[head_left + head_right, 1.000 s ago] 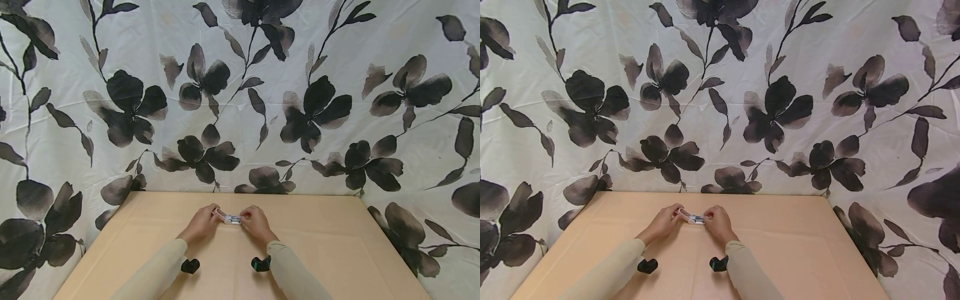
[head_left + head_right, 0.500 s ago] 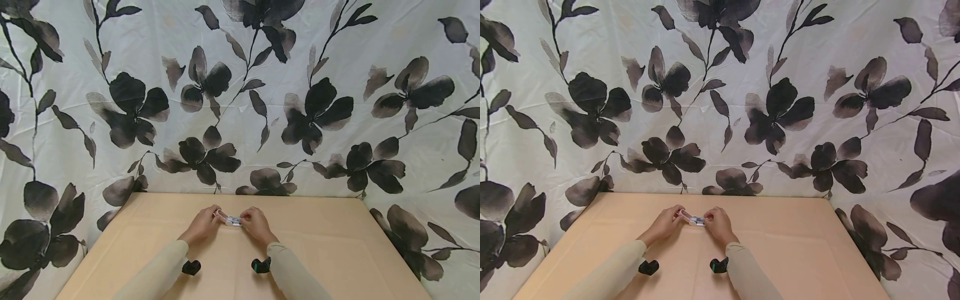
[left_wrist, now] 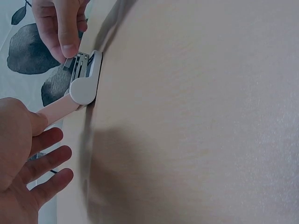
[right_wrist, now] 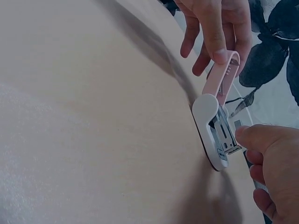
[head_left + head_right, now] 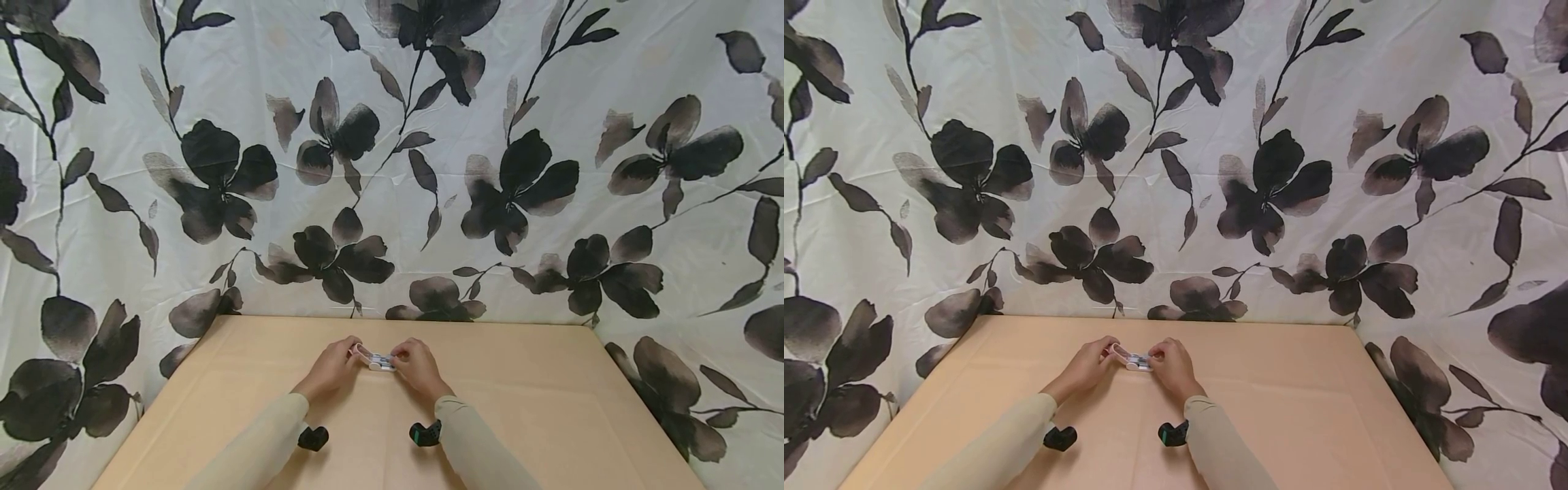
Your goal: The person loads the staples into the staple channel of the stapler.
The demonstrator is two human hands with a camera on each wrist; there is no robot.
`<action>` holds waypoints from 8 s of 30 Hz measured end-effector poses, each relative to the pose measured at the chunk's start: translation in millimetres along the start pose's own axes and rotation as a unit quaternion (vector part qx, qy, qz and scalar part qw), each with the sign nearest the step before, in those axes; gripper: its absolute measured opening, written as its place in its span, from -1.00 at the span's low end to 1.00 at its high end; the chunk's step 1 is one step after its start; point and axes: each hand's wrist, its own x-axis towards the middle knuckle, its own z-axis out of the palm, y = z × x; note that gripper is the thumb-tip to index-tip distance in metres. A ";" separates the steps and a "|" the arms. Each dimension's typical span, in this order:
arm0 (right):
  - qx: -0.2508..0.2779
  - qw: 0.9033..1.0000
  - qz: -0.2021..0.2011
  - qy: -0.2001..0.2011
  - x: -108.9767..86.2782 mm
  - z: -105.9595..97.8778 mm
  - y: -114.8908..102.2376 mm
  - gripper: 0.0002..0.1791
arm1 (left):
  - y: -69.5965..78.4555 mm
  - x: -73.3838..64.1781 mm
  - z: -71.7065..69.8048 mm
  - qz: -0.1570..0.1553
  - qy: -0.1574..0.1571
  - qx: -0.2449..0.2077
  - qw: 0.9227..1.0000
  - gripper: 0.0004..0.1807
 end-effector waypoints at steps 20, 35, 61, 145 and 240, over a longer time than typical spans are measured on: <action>-0.026 0.999 -0.014 0.015 3.3 5.6 3.1 -0.95 | -1.8 -1.0 0.2 0.013 0.009 0.005 1.000 -0.81; -0.019 1.000 -0.014 0.001 5.0 8.8 4.9 -0.95 | -2.7 -0.6 0.4 0.011 0.013 -0.001 1.000 -0.80; -0.014 1.000 -0.002 -0.013 2.7 11.1 6.4 -0.95 | -0.7 -2.0 1.4 0.004 0.005 -0.007 1.000 -0.82; 0.010 0.998 0.036 -0.043 -0.4 8.1 16.4 -0.79 | 8.7 3.0 1.9 0.046 0.017 0.019 0.999 -0.86; 0.020 0.999 0.018 -0.040 -1.2 7.3 22.2 -0.79 | 30.0 9.2 8.4 0.079 0.000 0.065 0.995 -0.87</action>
